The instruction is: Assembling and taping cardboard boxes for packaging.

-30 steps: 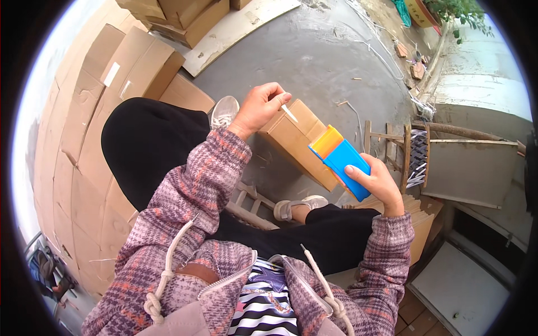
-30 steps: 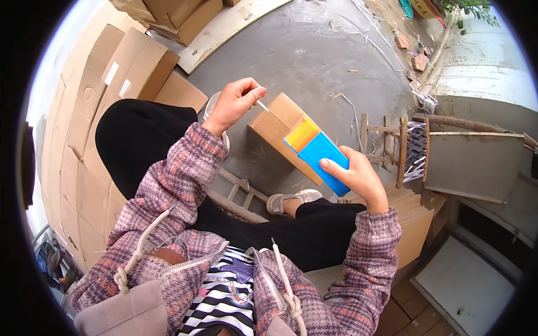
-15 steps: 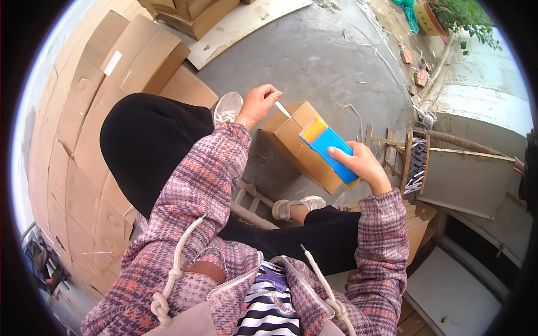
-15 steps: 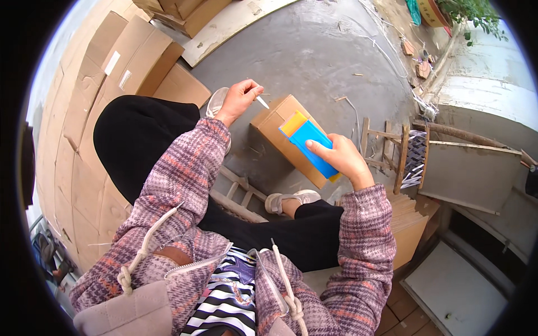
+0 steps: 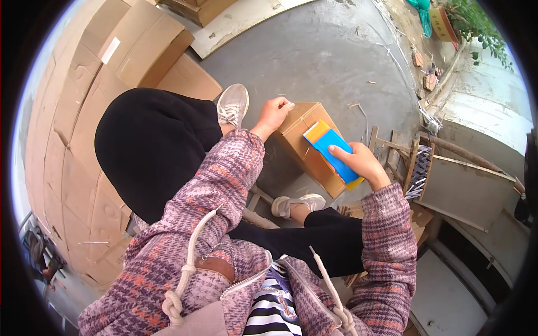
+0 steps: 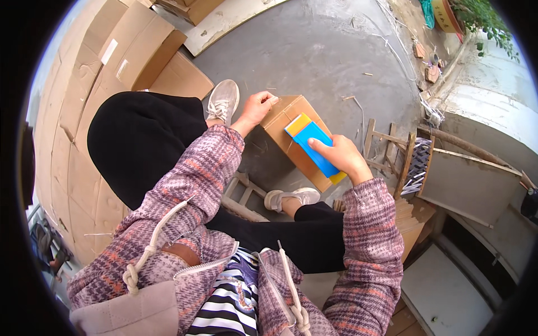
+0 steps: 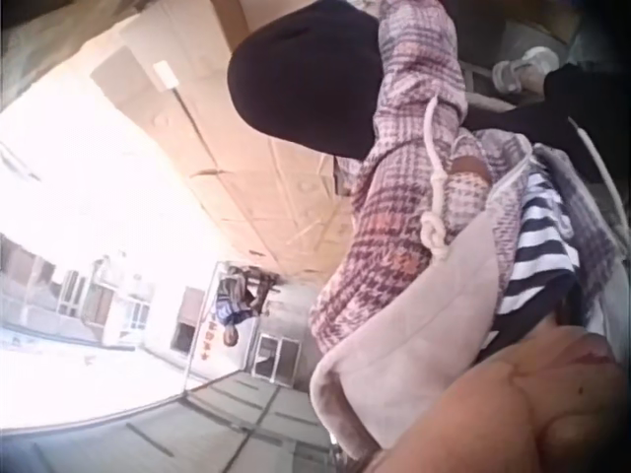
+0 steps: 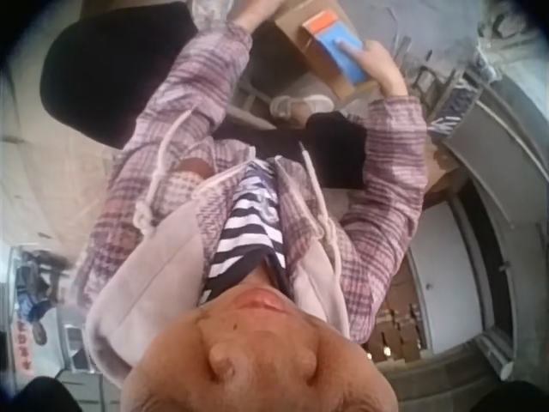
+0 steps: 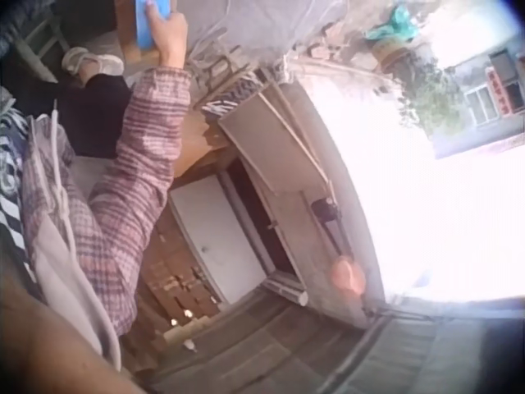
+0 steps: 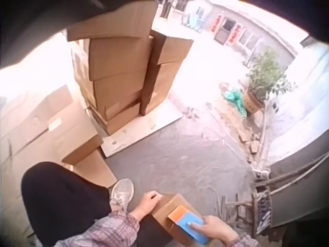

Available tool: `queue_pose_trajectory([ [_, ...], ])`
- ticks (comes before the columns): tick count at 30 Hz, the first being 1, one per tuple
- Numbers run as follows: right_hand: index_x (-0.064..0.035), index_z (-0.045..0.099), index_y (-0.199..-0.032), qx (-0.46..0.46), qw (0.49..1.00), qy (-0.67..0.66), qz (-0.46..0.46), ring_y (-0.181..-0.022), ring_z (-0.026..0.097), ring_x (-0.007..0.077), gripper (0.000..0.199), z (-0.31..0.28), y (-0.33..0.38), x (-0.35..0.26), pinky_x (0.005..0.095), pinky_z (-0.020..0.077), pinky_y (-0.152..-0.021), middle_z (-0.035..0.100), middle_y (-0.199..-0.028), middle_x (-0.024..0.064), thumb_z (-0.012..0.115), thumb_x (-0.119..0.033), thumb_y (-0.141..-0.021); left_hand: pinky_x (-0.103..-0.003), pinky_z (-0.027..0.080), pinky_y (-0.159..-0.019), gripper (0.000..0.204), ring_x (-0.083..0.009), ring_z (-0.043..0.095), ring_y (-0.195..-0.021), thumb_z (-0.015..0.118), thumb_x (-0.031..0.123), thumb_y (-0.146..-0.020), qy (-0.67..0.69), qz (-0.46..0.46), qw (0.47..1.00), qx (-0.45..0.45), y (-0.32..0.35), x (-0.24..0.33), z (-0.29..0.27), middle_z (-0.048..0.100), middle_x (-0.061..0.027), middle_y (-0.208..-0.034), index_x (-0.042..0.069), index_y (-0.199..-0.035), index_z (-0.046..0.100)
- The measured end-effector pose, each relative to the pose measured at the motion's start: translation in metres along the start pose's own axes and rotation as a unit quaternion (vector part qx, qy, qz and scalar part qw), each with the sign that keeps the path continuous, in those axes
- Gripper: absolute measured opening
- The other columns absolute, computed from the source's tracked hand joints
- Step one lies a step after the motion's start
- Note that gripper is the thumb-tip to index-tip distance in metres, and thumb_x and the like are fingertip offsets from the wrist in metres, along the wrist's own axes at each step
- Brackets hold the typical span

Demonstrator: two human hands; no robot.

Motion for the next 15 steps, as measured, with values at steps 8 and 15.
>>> queue_pose_trajectory([
  [8, 0.0077, 0.064, -0.094, -0.019, 1.000, -0.001, 0.009, -0.072, 0.065, 0.0220, 0.063, 0.003, -0.012, 0.003, 0.0328, 0.0510, -0.067, 0.066, -0.079, 0.0154, 0.061, -0.054, -0.080, -0.041, 0.047, -0.068, 0.024, -0.0312, 0.062, -0.076, 0.064, 0.027, -0.082, -0.072, 0.019, 0.997, 0.008, 0.005, 0.010, 0.008, 0.065, -0.0146, -0.077, 0.004, -0.080, 0.062],
  [15, 0.0077, 0.063, -0.093, -0.059, 0.996, -0.061, 0.022, -0.067, 0.063, 0.0157, 0.059, 0.008, -0.003, -0.012, 0.0284, 0.0505, -0.063, 0.065, -0.078, 0.0103, 0.062, -0.051, -0.082, -0.045, 0.048, -0.075, 0.026, -0.0364, 0.061, -0.086, 0.062, 0.028, -0.083, -0.222, -0.046, 0.974, 0.016, 0.006, -0.007, -0.008, 0.065, -0.0189, -0.091, 0.002, -0.086, 0.062],
])
Point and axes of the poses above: each hand's wrist, its own y-axis away from the middle knuckle, its own z-axis out of the palm, x = y × z, the point moved 8 cm from there along -y, towards the middle knuckle
